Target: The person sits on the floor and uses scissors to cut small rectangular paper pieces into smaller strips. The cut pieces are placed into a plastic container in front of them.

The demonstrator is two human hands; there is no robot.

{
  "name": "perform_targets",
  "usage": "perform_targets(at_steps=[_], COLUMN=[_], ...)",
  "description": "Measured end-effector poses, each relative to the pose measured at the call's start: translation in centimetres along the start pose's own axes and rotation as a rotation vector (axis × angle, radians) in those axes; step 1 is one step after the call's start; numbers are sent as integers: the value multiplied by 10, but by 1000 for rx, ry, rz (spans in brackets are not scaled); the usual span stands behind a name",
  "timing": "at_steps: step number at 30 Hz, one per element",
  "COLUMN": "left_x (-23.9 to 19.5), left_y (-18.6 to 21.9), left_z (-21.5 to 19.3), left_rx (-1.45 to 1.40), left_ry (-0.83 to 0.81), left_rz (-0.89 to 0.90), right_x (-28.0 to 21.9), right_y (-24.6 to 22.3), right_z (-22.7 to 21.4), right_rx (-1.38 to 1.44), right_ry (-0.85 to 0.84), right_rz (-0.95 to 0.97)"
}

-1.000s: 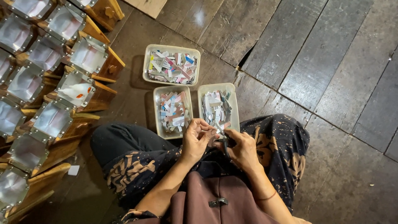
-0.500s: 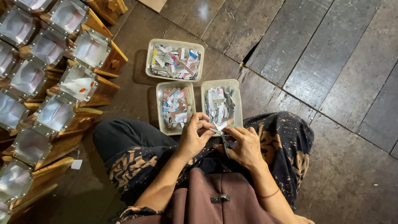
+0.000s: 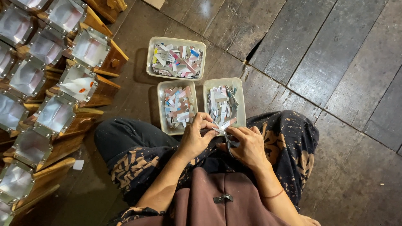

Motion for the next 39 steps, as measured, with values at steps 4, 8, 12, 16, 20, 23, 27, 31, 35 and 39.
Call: perform_targets(at_steps=[4,8,12,16,20,23,27,31,35,39], left_x=[1,0,-1,3,10,16,32,52,76,92], left_y=[0,1,3,3,-25,-33,-18,-16,-33,-61], left_z=[0,-1,0,-5,-25,-31,-8,40,74,94], left_rx=[2,-12,-19,-37,258,622,836,820,1158,1155], left_ry=[0,0,0,3,204,360,497,305,268,103], left_rz=[7,27,37,29,96,135,320,343,245,106], right_x=[3,2,0,-12,-12,-11,-6,-18,-14,-8], right_y=[-3,-2,-1,19,37,37,37,55,51,44], right_z=[-3,-2,0,9,-2,-5,-7,8,5,1], right_rx=[16,15,44,-25,275,437,545,508,564,579], right_ry=[14,15,29,88,244,354,406,459,450,412], right_rz=[-6,5,40,152,466,563,579,490,478,498])
Point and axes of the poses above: each hand's wrist, its own x-axis towards the middle knuckle, its own z-axis out of the palm, y = z × x, the point moved 4 cm from there along x, towards the middle knuckle, and after that the axes turned 10 degrees about x, right-handed, at the moved point
